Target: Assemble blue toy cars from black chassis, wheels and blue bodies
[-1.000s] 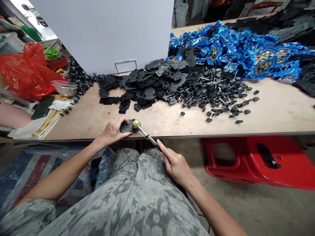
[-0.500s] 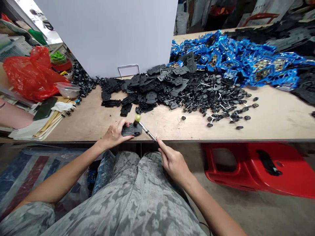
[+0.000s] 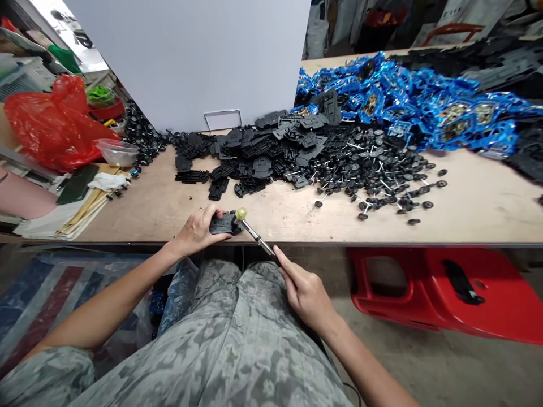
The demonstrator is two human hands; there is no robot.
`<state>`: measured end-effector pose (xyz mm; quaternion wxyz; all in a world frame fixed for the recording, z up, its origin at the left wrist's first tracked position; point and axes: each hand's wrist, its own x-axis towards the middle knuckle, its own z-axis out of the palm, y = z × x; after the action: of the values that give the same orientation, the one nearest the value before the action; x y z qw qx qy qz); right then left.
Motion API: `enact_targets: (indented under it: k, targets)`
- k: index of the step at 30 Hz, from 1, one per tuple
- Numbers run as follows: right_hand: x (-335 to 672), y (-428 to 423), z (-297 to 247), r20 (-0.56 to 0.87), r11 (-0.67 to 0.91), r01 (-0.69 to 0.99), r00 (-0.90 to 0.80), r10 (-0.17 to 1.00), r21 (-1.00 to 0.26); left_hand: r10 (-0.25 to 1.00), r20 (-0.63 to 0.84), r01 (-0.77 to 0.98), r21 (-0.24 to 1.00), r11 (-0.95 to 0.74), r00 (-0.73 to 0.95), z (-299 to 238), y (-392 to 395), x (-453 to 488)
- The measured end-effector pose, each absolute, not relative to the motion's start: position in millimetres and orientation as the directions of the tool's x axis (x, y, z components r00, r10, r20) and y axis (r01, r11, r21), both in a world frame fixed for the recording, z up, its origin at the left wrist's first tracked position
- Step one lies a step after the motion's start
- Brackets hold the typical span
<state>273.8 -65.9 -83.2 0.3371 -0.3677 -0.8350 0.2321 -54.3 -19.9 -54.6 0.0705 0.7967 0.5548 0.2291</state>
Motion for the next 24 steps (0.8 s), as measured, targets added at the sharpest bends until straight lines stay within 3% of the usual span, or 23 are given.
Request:
enact_targets:
  k: [11, 15, 24]
  targets:
    - [271, -57, -89, 0.380, 0.546, 0.509, -0.399, 0.835, -0.665, 0.919, 0.264, 0.855, 0.357, -0.375, 0.293, -55, -22, -56]
    - [266, -48, -91, 0.310, 0.504, 0.532, -0.414, 0.856, -0.680, 0.917, 0.251, 0.850, 0.358, -0.386, 0.311, -54, -24, -57]
    - [280, -66, -91, 0.391, 0.568, 0.465, -0.426, 0.816, -0.679, 0.920, 0.241, 0.849, 0.367, -0.381, 0.309, -51, -23, -57]
